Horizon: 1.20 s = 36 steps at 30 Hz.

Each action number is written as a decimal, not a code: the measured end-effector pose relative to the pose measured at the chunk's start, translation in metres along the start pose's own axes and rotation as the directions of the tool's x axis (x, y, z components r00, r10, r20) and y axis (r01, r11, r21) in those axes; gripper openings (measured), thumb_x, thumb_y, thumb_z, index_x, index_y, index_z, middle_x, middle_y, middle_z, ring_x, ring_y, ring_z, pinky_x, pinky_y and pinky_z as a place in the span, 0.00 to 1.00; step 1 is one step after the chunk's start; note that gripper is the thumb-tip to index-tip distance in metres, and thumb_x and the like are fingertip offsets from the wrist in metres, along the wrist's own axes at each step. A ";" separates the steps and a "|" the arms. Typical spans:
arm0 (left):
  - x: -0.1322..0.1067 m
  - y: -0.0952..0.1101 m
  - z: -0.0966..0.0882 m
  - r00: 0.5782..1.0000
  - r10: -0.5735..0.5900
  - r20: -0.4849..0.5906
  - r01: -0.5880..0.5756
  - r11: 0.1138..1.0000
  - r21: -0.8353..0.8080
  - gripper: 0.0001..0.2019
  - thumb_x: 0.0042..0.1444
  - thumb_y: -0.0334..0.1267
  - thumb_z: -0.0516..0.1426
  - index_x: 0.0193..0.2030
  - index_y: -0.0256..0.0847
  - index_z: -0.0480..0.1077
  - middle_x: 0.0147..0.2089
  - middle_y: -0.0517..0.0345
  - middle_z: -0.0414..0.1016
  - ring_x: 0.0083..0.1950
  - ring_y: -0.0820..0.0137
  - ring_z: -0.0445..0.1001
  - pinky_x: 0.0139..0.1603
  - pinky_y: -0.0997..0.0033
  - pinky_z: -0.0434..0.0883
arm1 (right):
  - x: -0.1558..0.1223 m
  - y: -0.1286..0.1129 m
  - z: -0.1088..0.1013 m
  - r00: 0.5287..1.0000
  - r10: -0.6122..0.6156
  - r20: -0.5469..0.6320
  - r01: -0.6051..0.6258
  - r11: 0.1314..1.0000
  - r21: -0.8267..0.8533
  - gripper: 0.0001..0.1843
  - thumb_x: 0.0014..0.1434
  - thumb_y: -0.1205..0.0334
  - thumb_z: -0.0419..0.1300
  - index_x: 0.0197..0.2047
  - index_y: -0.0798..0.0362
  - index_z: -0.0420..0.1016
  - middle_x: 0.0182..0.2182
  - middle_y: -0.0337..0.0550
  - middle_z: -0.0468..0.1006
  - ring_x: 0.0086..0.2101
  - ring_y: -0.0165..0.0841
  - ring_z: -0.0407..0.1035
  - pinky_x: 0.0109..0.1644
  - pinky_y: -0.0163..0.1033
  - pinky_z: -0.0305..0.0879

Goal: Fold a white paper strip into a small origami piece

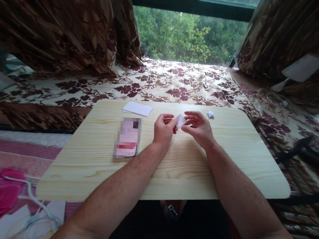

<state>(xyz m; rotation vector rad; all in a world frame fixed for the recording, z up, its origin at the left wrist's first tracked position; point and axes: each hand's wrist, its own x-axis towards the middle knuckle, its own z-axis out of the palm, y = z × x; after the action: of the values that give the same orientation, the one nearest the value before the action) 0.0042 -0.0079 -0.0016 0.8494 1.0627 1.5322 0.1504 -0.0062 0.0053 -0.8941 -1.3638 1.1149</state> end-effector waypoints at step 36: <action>-0.002 -0.006 -0.002 0.968 0.014 0.251 -0.037 0.995 0.088 0.12 0.51 0.44 0.66 0.35 0.37 0.76 0.26 0.60 0.72 0.24 0.76 0.67 0.26 0.74 0.66 | -0.001 -0.005 0.003 0.980 0.059 -0.192 -0.059 0.998 0.005 0.18 0.57 0.54 0.64 0.50 0.45 0.70 0.21 0.32 0.72 0.18 0.28 0.61 0.23 0.35 0.60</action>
<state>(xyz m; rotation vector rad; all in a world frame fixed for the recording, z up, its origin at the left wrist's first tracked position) 0.0045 -0.0097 -0.0083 1.0933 0.9454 1.3626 0.1475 -0.0090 0.0097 -1.0217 -1.1854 1.0441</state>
